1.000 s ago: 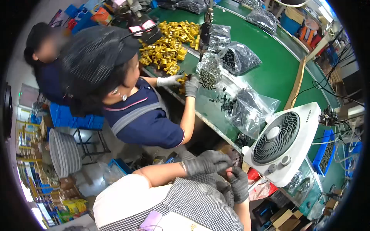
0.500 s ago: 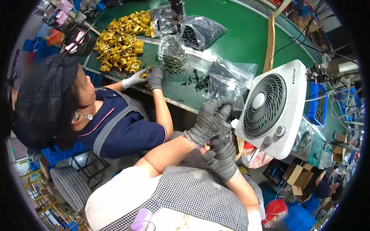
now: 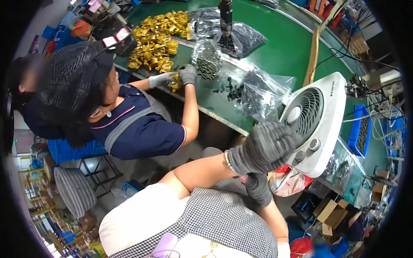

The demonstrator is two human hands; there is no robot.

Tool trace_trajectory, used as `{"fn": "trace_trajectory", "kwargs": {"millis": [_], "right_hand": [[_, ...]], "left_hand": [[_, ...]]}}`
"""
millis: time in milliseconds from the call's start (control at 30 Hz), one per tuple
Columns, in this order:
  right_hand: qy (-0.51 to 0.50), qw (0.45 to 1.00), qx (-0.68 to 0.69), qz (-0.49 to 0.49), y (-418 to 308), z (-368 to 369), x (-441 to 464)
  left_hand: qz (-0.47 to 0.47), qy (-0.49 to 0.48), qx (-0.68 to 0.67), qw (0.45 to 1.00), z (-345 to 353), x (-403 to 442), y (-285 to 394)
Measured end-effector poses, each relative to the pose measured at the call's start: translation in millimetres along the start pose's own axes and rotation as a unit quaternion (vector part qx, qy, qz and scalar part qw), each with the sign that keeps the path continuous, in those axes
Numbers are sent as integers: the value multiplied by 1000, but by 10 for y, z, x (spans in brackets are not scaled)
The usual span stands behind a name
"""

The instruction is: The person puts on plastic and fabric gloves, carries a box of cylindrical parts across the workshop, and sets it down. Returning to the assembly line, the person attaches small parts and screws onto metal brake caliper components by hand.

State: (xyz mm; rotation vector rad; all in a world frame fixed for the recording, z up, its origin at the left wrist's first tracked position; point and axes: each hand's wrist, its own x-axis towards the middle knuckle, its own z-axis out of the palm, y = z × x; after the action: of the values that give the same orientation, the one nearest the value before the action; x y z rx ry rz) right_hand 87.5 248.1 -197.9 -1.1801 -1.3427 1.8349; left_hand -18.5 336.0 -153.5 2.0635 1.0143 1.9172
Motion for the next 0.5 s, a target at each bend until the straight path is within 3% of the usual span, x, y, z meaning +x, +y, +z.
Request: {"fn": "trace_trajectory", "kwargs": {"millis": [100,167,333,433,500], "right_hand": [[4,993,-104,-60,315,-238,-143],[-71,986,-145,-29,457,-338,-205],[-138,988,-69,-24,278,-405,-291],[-118,985,-119,-37,395,-486,-274],[-104,987,-115,-39,394,-498,-266]], "left_hand": [[9,-3,-47,999,57,15,178],[12,0,-76,997,36,47,293],[25,-44,-87,995,56,-66,378],[16,23,-103,994,80,-2,410],[21,15,-101,995,87,-19,401]]}}
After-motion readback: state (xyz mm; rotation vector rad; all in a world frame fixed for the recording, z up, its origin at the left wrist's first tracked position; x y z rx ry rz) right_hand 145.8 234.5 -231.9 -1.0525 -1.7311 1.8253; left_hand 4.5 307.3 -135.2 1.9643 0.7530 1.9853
